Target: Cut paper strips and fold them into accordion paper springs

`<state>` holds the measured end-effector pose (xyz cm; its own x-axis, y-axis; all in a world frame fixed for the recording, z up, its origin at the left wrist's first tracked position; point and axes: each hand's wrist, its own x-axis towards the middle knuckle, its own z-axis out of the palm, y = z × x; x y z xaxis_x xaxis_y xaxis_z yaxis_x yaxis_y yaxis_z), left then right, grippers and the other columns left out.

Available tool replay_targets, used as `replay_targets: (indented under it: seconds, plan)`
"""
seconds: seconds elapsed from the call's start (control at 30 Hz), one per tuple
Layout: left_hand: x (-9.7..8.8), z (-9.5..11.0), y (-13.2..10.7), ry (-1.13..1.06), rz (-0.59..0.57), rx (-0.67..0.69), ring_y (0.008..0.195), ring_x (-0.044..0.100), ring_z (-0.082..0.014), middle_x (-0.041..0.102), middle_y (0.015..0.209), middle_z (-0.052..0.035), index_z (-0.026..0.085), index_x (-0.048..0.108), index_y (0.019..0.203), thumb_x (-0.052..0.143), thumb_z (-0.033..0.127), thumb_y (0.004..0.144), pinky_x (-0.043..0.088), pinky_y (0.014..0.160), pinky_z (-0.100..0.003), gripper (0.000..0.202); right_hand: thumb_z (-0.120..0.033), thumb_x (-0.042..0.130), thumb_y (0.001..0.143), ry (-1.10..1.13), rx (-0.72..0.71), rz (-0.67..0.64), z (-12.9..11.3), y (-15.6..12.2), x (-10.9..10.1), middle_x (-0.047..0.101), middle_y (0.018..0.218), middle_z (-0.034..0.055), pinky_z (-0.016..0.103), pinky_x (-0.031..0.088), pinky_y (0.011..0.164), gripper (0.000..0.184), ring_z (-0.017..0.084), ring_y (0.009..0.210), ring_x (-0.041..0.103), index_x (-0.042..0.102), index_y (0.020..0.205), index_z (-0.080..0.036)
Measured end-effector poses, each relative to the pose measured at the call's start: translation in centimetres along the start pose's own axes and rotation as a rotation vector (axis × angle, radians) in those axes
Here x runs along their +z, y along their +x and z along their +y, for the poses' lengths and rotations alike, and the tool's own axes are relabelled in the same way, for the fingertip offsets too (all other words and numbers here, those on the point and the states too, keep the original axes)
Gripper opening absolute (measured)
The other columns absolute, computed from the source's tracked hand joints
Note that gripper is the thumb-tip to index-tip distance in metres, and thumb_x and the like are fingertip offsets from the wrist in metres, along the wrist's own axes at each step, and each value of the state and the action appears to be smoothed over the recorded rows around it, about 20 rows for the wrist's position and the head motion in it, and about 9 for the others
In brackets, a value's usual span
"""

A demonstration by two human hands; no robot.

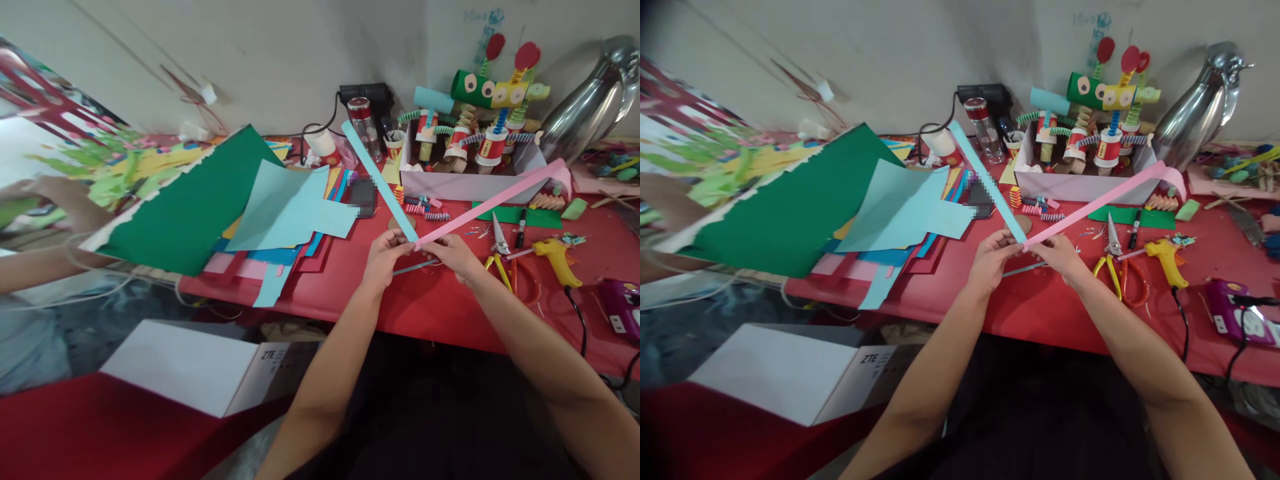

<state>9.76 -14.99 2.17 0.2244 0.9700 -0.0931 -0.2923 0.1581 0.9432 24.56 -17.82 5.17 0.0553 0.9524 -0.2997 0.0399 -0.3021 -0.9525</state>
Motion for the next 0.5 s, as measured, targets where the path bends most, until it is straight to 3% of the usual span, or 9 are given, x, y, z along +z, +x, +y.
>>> replay_targets:
  seconds: [0.33,0.5]
  plan:
    - [0.1,0.1,0.0,0.040,-0.072,0.010,0.061,0.053,-0.0091,0.068,0.067,0.0015,0.019,0.076,0.070,0.078,0.024,0.059,0.042,0.064,-0.024,0.012,-0.032,0.068,0.062,0.158,-0.131,-0.026,1.4,0.5,0.3,0.062,0.058,-0.0009,0.027,0.040,0.057,0.011,0.012,0.059,0.052,0.070,0.061,-0.021]
    - [0.1,0.2,-0.1,0.006,-0.051,-0.030,0.062,0.056,-0.0112,0.070,0.068,-0.0003,0.019,0.076,0.069,0.075,0.026,0.060,0.046,0.066,-0.026,0.011,-0.032,0.070,0.060,0.160,-0.120,-0.025,1.5,0.6,0.3,0.061,0.056,-0.0012,0.027,0.040,0.056,0.012,0.012,0.057,0.052,0.071,0.062,-0.020]
